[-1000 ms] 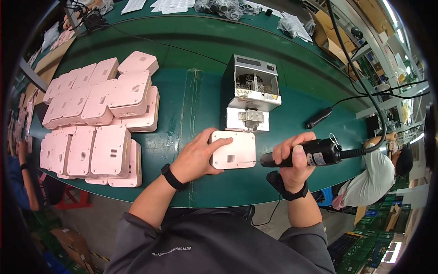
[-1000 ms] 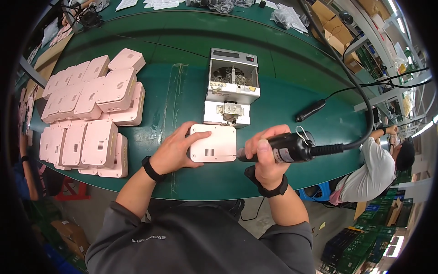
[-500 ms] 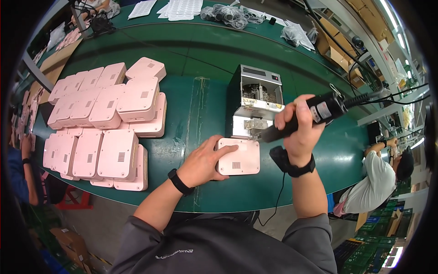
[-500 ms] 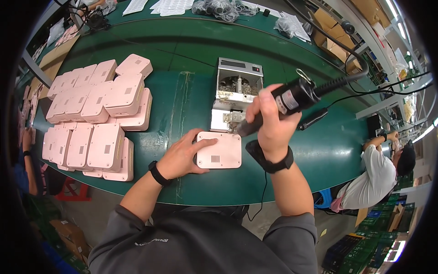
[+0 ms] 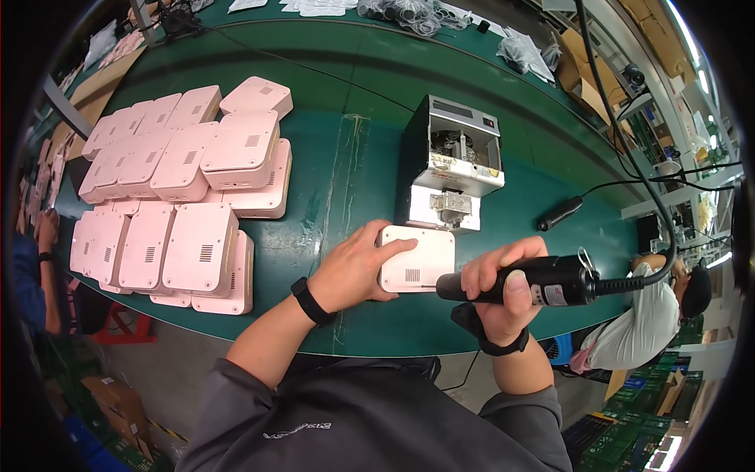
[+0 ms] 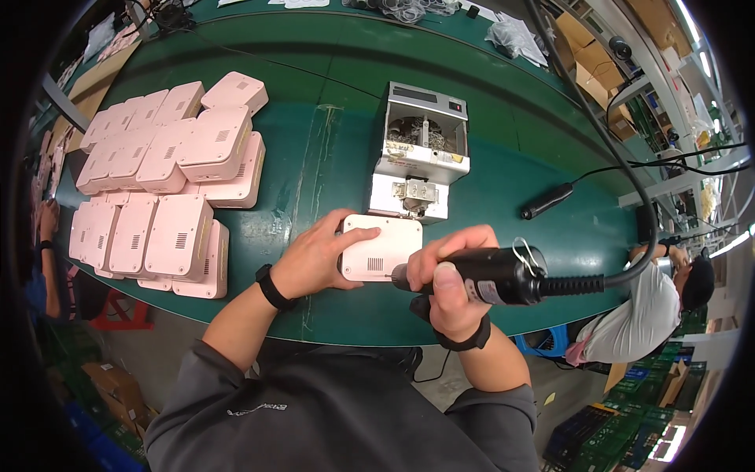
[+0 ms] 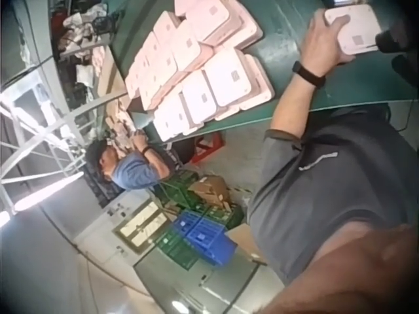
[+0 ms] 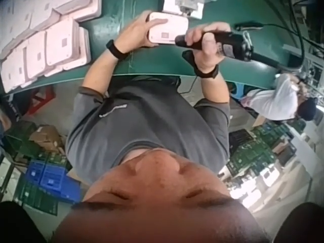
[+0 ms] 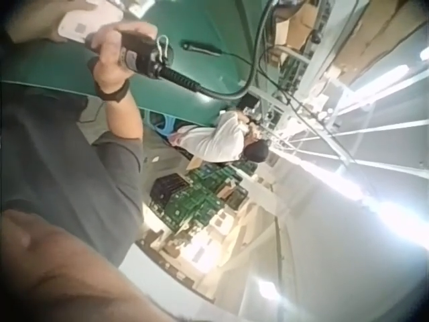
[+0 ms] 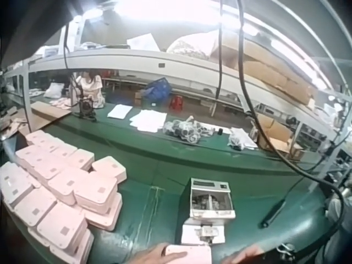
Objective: Using an electric screwdriver to assemble components into pink plastic electronic housings on a factory production line.
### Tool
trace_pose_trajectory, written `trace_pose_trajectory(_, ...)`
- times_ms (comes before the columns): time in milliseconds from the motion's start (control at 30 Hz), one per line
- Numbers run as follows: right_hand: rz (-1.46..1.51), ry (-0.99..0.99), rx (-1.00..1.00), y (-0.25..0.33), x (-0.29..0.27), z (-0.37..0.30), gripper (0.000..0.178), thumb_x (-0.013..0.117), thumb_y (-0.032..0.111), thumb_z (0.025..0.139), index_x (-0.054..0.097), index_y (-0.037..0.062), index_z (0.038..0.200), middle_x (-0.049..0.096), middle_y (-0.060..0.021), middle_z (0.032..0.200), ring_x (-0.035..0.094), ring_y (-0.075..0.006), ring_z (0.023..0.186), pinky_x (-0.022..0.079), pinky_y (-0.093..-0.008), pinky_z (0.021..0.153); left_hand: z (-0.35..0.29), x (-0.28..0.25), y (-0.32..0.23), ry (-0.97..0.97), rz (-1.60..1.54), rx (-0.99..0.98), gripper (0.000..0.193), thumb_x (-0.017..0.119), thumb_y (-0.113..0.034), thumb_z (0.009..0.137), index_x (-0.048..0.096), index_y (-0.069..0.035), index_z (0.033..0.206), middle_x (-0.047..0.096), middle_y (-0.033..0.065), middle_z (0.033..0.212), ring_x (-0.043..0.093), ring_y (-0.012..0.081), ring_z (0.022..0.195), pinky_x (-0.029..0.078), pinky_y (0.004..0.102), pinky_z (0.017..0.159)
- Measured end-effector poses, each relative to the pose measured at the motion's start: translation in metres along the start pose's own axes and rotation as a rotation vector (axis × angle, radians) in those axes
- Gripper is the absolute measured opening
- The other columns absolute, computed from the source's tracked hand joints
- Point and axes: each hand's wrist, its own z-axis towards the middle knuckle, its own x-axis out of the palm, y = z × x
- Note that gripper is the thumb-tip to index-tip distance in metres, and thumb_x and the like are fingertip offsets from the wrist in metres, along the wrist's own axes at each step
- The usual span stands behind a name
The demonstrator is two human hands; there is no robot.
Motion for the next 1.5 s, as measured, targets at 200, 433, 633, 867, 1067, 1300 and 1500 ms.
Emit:
trace_pose_trajectory(200, 0.039, 0.003, -0.023, -0.001, 0.001, -0.004, 0.032, 0.062, 0.030, 0.090, 0.040, 0.0077, 0.099, 0.049, -0.0069, 0.067, 0.047, -0.0162, 0.052, 0.044, -0.0324, 0.052, 0.001, 0.001, 0.000, -0.032, 0.022, 0.004, 0.083, 0.089, -0.019, 0.056, 0.056, -0.021, 0.132, 0.046, 0.0179, 0.130, 0.055, 0.0363, 0.114, 0.050, 0.0412, 0.095)
trace_pose_trajectory(433, -0.043, 0.017, -0.004, 0.002, 0.003, 0.009, 0.028, 0.059, 0.026, 0.091, 0.041, 0.0066, 0.101, 0.049, -0.0070, 0.067, 0.047, -0.0168, 0.051, 0.044, -0.0333, 0.052, 0.000, -0.003, -0.003, -0.021, -0.007, -0.001, 0.082, 0.089, -0.020, 0.057, 0.056, -0.022, 0.132, 0.047, 0.0174, 0.126, 0.057, 0.0360, 0.110, 0.051, 0.0414, 0.093)
trace_pose_trajectory(633, -0.056, -0.146, -0.220, 0.016, -0.007, 0.067, 0.018, 0.054, 0.019, 0.093, 0.046, 0.0047, 0.102, 0.051, -0.0080, 0.067, 0.048, -0.0178, 0.050, 0.043, -0.0335, 0.049, 0.000, -0.006, -0.008, -0.017, 0.015, -0.009, 0.081, 0.088, -0.020, 0.058, 0.055, -0.022, 0.132, 0.046, 0.0168, 0.126, 0.057, 0.0359, 0.109, 0.051, 0.0414, 0.092)
trace_pose_trajectory(867, -0.178, -0.149, -0.163, -0.002, -0.008, 0.072, 0.020, 0.054, 0.021, 0.093, 0.046, 0.0052, 0.100, 0.051, -0.0075, 0.068, 0.048, -0.0180, 0.050, 0.045, -0.0341, 0.052, -0.007, -0.004, -0.006, -0.020, -0.014, -0.016, 0.081, 0.088, -0.019, 0.058, 0.056, -0.021, 0.132, 0.046, 0.0163, 0.126, 0.056, 0.0357, 0.111, 0.051, 0.0413, 0.093)
trace_pose_trajectory(1067, 0.007, -0.068, -0.020, 0.013, 0.004, 0.017, 0.027, 0.058, 0.028, 0.092, 0.043, 0.0066, 0.102, 0.050, -0.0060, 0.067, 0.050, -0.0176, 0.050, 0.046, -0.0342, 0.054, -0.007, -0.003, 0.003, -0.039, -0.014, 0.020, 0.081, 0.088, -0.019, 0.057, 0.056, -0.019, 0.131, 0.046, 0.0162, 0.126, 0.055, 0.0354, 0.113, 0.051, 0.0411, 0.094)
trace_pose_trajectory(1300, 0.043, 0.133, 0.006, 0.023, 0.027, 0.001, 0.042, 0.064, 0.040, 0.089, 0.040, 0.0093, 0.103, 0.052, -0.0058, 0.070, 0.052, -0.0175, 0.054, 0.046, -0.0345, 0.056, -0.006, -0.005, 0.003, -0.032, -0.029, -0.014, 0.079, 0.088, -0.018, 0.057, 0.057, -0.018, 0.130, 0.047, 0.0160, 0.125, 0.055, 0.0353, 0.113, 0.050, 0.0411, 0.094)
trace_pose_trajectory(1500, 0.057, 0.173, 0.047, 0.020, 0.044, 0.003, 0.044, 0.066, 0.040, 0.088, 0.038, 0.0098, 0.103, 0.053, -0.0060, 0.071, 0.053, -0.0180, 0.057, 0.047, -0.0349, 0.058, -0.009, -0.001, 0.004, -0.063, -0.039, 0.020, 0.078, 0.088, -0.019, 0.057, 0.058, -0.018, 0.129, 0.048, 0.0157, 0.124, 0.055, 0.0353, 0.113, 0.050, 0.0412, 0.093)
